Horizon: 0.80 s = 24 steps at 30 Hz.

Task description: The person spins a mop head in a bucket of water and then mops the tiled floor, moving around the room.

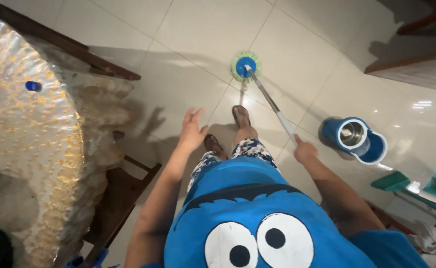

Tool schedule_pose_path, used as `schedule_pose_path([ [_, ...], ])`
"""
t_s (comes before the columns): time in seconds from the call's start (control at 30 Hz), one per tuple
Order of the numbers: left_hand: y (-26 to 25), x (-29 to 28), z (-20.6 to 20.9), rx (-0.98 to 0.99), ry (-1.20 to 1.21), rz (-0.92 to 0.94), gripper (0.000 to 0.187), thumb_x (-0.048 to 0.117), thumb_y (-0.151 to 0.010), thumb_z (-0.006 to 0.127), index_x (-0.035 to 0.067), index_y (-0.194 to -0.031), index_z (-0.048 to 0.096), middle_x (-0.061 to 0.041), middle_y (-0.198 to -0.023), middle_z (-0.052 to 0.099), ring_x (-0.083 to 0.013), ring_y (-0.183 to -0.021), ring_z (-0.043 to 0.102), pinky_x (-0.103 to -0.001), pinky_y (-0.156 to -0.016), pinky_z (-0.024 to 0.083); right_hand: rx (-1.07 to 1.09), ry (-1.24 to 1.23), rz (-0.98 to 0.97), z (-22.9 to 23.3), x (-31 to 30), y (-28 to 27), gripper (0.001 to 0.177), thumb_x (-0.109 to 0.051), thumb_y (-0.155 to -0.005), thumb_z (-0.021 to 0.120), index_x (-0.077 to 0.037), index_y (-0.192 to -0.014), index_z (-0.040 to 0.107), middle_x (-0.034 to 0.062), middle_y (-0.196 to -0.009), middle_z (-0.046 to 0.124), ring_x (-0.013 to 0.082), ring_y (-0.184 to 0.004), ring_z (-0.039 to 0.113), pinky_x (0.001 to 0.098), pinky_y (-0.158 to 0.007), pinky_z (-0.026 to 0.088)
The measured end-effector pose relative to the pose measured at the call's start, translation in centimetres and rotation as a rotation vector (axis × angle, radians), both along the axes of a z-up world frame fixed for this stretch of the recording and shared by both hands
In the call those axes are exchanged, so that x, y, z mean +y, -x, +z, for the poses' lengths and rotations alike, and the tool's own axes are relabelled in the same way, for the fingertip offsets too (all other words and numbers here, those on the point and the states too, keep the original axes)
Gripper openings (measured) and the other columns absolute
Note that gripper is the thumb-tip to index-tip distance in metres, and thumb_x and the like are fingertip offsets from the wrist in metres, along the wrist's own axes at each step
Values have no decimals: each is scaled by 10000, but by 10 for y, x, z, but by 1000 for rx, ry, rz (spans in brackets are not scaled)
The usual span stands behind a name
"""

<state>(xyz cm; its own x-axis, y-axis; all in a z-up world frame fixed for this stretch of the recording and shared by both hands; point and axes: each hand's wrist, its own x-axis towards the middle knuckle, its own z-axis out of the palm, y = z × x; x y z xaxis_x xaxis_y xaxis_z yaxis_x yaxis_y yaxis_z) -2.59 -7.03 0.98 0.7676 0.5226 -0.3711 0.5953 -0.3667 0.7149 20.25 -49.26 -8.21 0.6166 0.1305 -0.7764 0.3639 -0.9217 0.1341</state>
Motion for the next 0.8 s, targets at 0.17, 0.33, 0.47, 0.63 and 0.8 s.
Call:
schedule_pose_path([
  [0.17,3,2,3,-19,-23,16,682,134,-862,738,180,-1496,492,-231,-1599,336,-422,-1417,419,-451,-1169,389,-19,-72,97,-14,66,-46,736,-175,-930,513,-294,-1623,296,198,-1261,671,367,-1164,658,489,-977,536],
  [0.33,-3,-6,1,21,-12,51,691,137,-848,745,144,-1484,478,-279,-1579,311,-449,-1395,401,-471,-1140,386,21,-68,115,24,119,-93,728,-105,-952,459,-280,-1638,288,218,-1233,684,370,-1140,676,484,-960,549],
  [0.47,-18,-19,-10,5,-70,118,660,136,-850,742,157,-1467,512,-262,-1556,382,-437,-1415,427,-474,-1158,405,57,-103,171,22,118,-128,687,-153,-973,466,-275,-1632,311,224,-1230,689,374,-1131,679,486,-971,541],
  [0.63,-66,-46,-6,2,-58,196,680,101,-837,743,151,-1477,518,-289,-1564,354,-466,-1438,381,-495,-1156,382,72,-125,187,7,135,-182,616,-325,-1022,483,-267,-1612,315,209,-1255,674,372,-1151,658,489,-988,525],
  [0.8,-112,-77,12,10,0,262,651,73,-862,696,139,-1485,521,-286,-1580,352,-466,-1432,409,-491,-1140,423,36,-152,116,-35,168,-247,573,-188,-1057,373,-260,-1622,313,206,-1302,654,363,-1198,641,484,-1022,510],
])
